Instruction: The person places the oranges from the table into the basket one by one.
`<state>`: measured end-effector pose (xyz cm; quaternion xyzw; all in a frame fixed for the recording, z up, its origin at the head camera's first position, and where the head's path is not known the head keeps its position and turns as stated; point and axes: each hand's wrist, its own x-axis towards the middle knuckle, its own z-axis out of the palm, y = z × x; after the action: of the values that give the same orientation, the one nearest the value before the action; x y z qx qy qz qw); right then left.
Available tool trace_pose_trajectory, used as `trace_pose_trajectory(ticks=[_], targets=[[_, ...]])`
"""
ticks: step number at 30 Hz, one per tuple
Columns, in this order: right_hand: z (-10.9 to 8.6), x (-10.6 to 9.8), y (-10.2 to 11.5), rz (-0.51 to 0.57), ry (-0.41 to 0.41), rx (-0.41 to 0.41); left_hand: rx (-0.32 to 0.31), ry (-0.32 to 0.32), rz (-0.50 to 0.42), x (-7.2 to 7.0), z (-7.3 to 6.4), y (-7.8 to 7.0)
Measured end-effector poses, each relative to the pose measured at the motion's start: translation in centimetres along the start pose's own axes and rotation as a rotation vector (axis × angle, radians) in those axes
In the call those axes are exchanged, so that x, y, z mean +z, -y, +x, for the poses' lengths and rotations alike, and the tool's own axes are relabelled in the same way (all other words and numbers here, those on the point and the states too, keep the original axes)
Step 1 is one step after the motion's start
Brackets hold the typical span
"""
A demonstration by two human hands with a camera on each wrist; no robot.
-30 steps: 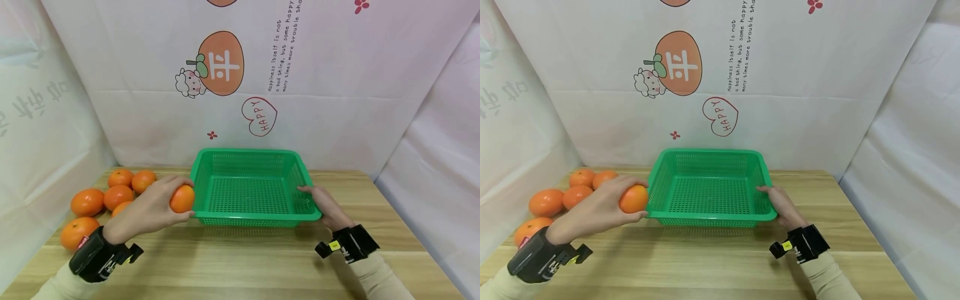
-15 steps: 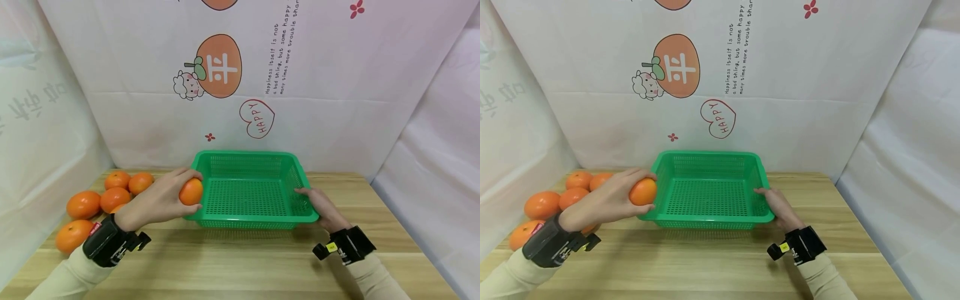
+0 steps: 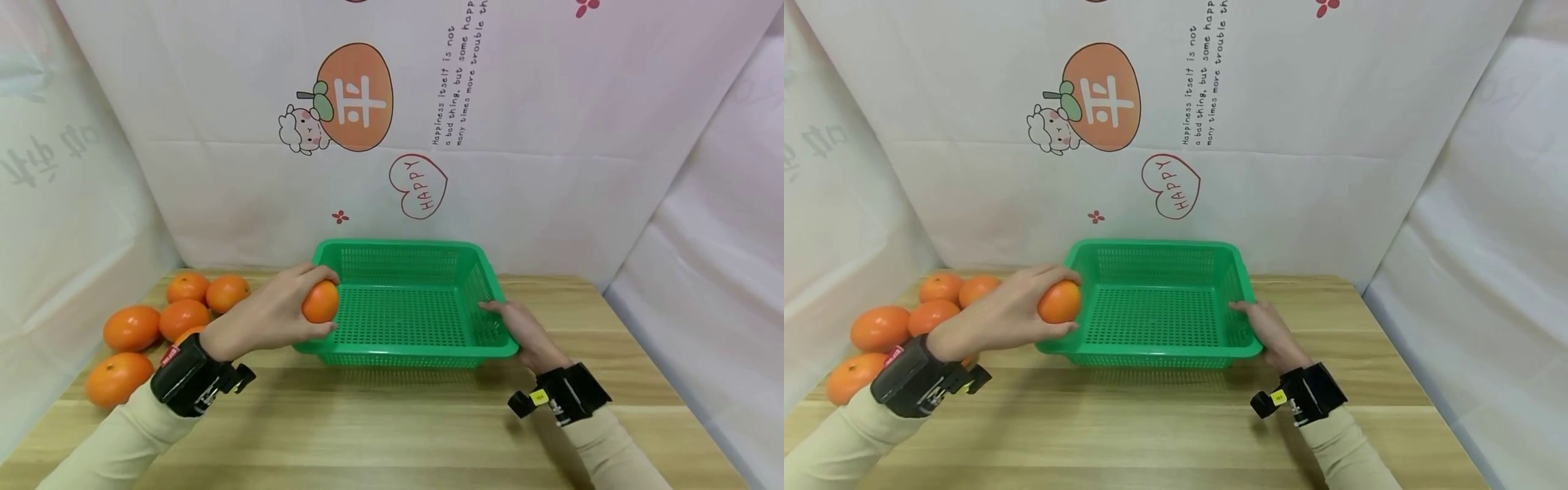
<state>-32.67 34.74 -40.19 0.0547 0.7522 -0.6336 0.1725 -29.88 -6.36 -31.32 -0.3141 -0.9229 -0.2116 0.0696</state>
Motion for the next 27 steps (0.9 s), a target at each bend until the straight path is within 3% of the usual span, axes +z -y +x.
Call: trace_pose_trajectory(ticks=[27], targets=[[0.1,0.2,-0.1,-0.007,-0.025,-0.018,0.061,0.002,0.019,0.9,2.7,0.3]])
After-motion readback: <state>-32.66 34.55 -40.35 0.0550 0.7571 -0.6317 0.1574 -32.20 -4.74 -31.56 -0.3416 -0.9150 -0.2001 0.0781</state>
